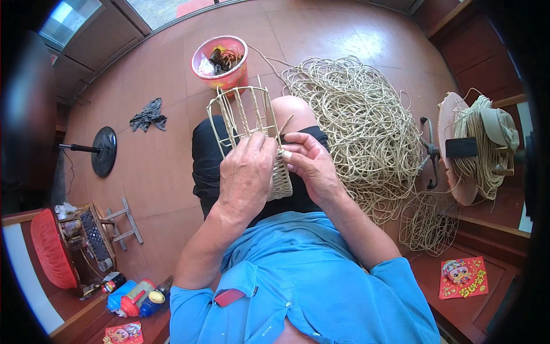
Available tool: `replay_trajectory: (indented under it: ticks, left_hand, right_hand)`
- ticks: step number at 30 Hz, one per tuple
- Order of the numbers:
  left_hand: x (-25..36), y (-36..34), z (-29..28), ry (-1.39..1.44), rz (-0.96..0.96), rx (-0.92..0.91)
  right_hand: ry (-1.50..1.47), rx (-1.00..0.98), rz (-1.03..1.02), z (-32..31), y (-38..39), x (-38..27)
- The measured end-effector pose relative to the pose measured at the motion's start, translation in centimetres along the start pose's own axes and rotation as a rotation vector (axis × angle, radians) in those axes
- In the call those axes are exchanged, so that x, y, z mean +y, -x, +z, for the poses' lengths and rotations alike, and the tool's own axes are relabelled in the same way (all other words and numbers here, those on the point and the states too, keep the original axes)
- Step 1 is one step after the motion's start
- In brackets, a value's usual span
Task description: The recorder is weaving a small basket using thick rope and a pre-made frame.
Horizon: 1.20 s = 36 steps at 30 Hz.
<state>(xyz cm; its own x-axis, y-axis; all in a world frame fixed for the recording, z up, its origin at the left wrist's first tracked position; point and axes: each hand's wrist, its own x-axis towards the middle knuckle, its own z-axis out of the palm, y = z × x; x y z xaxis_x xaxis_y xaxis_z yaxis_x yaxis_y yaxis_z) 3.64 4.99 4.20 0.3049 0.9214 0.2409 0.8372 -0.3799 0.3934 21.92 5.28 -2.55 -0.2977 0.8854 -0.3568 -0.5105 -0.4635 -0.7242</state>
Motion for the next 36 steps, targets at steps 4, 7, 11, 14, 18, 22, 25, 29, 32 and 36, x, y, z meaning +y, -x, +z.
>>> replay_trajectory:
  ticks: [4, 7, 11, 14, 18, 22, 25, 29, 32, 36]
  left_hand:
    - [1.5, -0.1, 0.5, -0.186, 0.081, 0.053]
    - [1.9, 0.2, 0.4, -0.198, 0.072, 0.036]
    - [0.4, 1.1, -0.7, -0.054, 0.049, 0.008]
    - [-1.7, 2.4, -2.3, 0.083, 0.003, -0.004]
    - [-4.4, 4.6, -4.2, 0.224, -0.126, -0.015]
    - [-6.8, 5.7, -4.8, 0.394, -0.288, -0.086]
    - [-8.0, 5.2, -4.5, 0.889, -0.559, -0.088]
    - [-8.5, 2.4, -3.7, 1.230, -0.564, -0.043]
    - [-7.8, -0.5, -2.8, 1.218, -0.533, -0.015]
    - [-5.5, -2.3, -1.6, 0.711, -0.366, 0.142]
  right_hand:
    - [0.054, 0.014, -0.145, 0.4, 0.2, 0.8]
    - [0.195, 0.071, -0.285, 0.7, 0.2, 1.4]
    - [0.337, 0.060, -0.324, 1.1, 0.5, 1.6]
    - [0.572, 0.147, -0.331, 1.7, 1.0, 1.3]
    - [1.231, 0.164, -0.931, 2.5, 1.1, 0.5]
    - [1.474, 0.020, -1.041, 2.9, 1.1, -0.2]
    - [1.553, -0.014, -1.041, 3.1, 1.1, -0.4]
    - [1.681, -0.027, -0.994, 3.7, 1.9, -0.4]
    - [1.824, -0.023, -0.906, 4.3, 2.7, -0.6]
    - [1.957, -0.039, -0.833, 5.1, 3.2, -0.4]
